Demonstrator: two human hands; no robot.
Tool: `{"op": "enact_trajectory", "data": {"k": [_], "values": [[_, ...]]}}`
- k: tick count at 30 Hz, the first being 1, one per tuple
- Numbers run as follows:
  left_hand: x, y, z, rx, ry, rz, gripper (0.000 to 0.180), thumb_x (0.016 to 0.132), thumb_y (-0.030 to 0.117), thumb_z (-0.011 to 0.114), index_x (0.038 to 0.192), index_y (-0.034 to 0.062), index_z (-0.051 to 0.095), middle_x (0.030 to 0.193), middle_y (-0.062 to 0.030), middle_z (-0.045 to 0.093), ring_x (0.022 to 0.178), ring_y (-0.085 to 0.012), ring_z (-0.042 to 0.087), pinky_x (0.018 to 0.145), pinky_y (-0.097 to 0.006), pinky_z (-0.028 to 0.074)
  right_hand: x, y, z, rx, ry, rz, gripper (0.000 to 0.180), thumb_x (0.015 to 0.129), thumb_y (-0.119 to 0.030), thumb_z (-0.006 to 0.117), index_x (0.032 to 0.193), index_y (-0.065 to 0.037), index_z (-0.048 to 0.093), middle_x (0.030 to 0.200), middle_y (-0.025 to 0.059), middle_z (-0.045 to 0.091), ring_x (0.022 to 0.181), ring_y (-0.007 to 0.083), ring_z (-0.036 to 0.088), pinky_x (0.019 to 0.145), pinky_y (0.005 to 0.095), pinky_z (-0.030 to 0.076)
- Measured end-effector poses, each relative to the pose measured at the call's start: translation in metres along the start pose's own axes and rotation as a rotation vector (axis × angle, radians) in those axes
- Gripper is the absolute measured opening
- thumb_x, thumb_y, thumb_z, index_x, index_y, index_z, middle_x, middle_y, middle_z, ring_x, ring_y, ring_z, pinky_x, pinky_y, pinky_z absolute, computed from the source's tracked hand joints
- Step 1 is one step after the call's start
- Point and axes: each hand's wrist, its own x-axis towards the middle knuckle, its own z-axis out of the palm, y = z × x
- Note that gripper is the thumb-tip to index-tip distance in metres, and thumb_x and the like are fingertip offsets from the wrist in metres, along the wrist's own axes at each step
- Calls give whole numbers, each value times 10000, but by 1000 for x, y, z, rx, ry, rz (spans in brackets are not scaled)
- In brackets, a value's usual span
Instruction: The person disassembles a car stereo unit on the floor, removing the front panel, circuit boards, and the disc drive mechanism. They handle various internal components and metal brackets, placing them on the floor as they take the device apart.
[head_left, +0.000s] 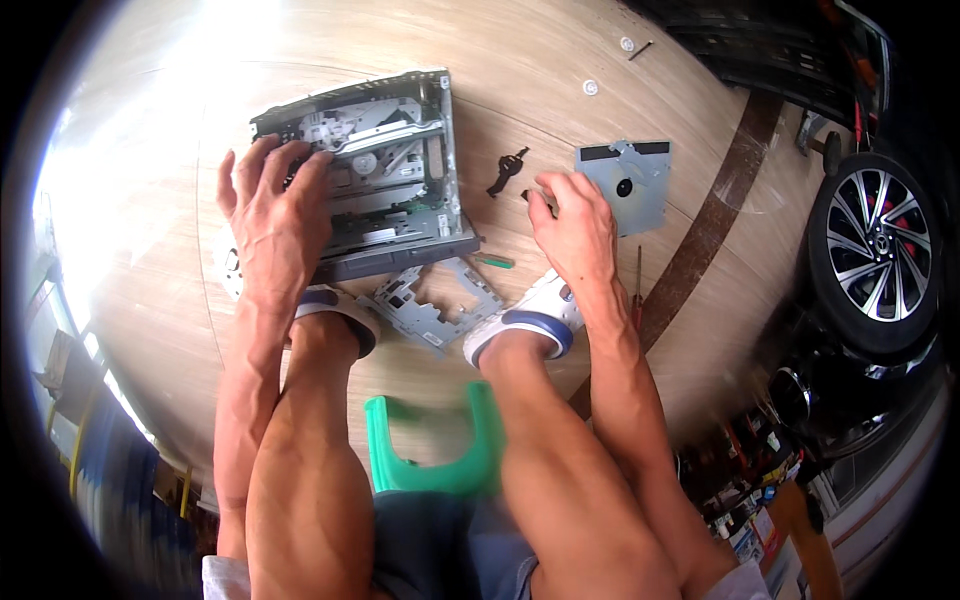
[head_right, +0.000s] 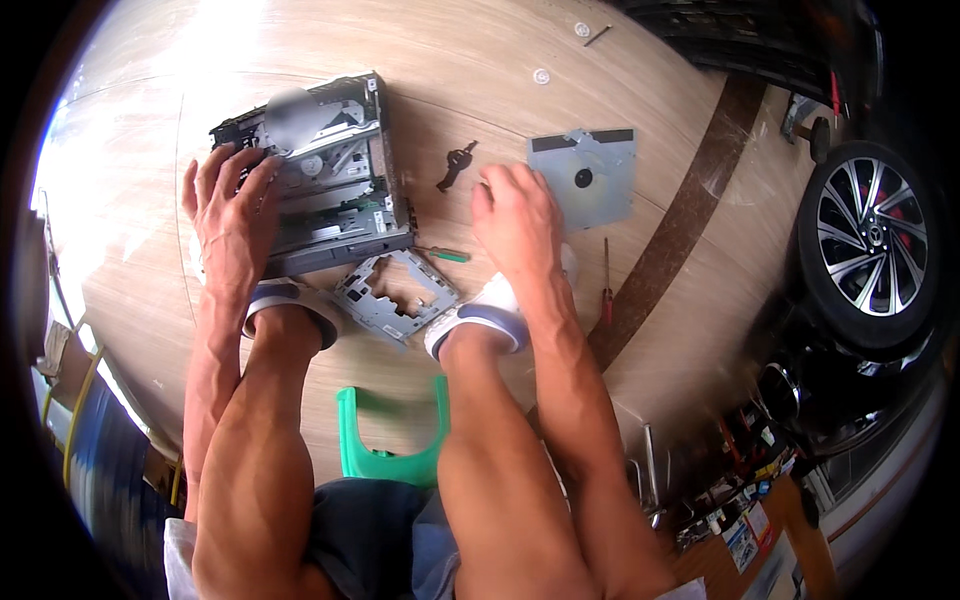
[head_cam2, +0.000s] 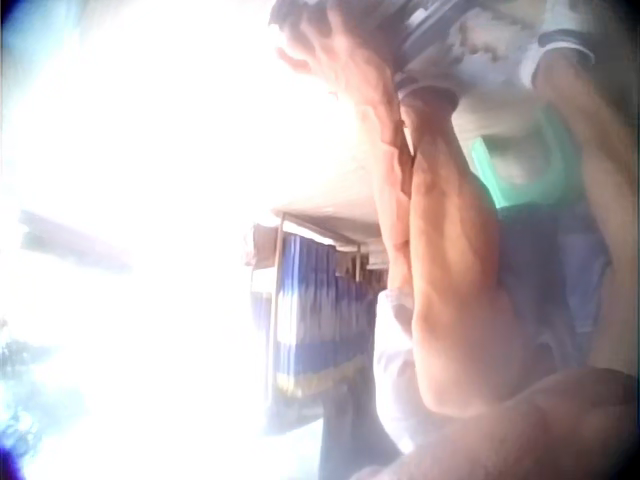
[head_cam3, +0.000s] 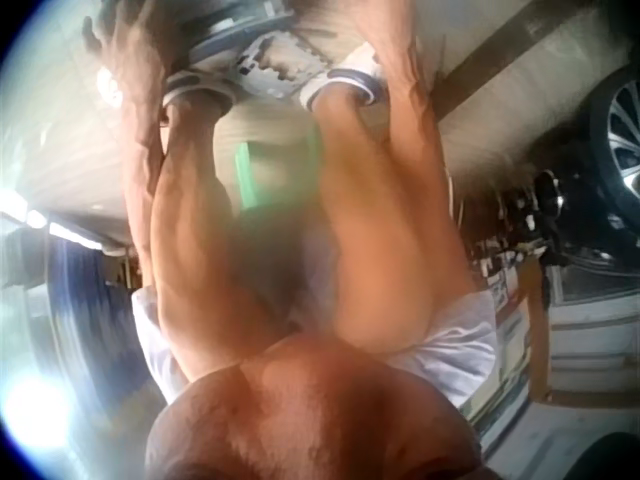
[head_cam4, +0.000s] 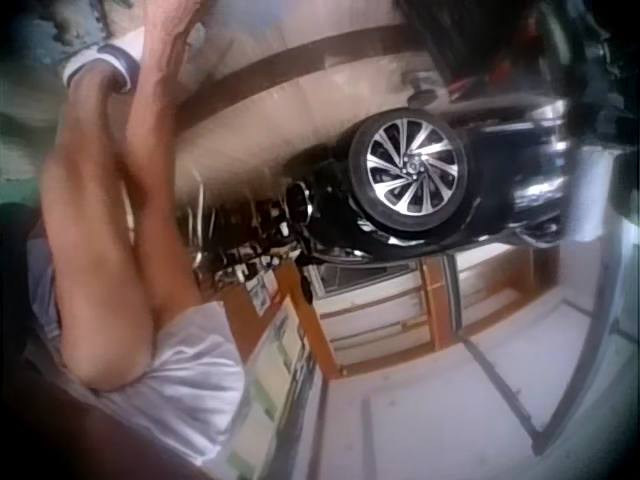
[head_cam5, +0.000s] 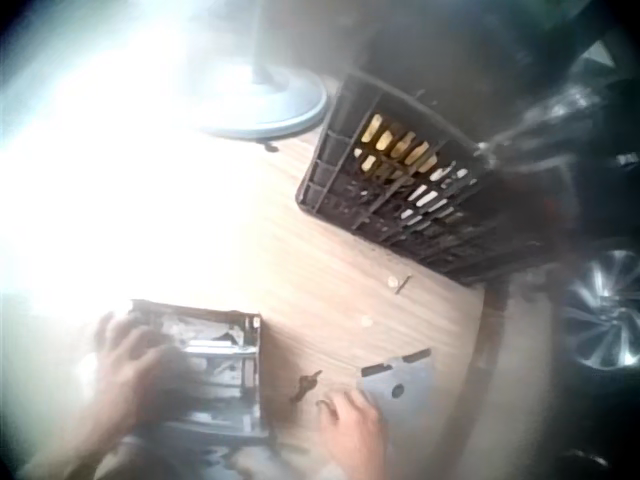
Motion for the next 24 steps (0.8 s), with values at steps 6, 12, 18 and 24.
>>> {"op": "enact_trajectory", "data": {"k": [6,12,18,24], "values": [[0,4,3,-21,57,2,245,893,181,762,1138,176,767,1276,-18,684,1340,-267,533,1209,-513,284,-27,22,26,-227,-187,106,343,825,-98,718,1160,-62,656,1096,162,644,1056,369,627,910,465,515],[1,-2,-1,-67,93,-2,235,891,129,763,1125,147,767,1283,-37,688,1328,-286,549,1164,-475,359,-14,6,31,38,-83,254,316,832,-81,687,1143,-38,650,1037,184,642,980,390,640,870,490,522],[1,-1,4,-274,153,-18,253,866,48,770,1113,102,760,1211,-69,712,1248,-316,601,1072,-450,466,16,-7,41,117,-126,350,266,853,-114,694,1095,-10,658,998,182,667,912,362,657,864,466,523],[-6,-13,-20,-301,276,-25,279,826,-23,778,1095,48,753,1153,-99,728,1135,-323,656,980,-417,537,15,-16,80,70,36,313,354,850,-194,752,1125,-5,636,1068,195,669,981,356,659,889,461,524]]}}
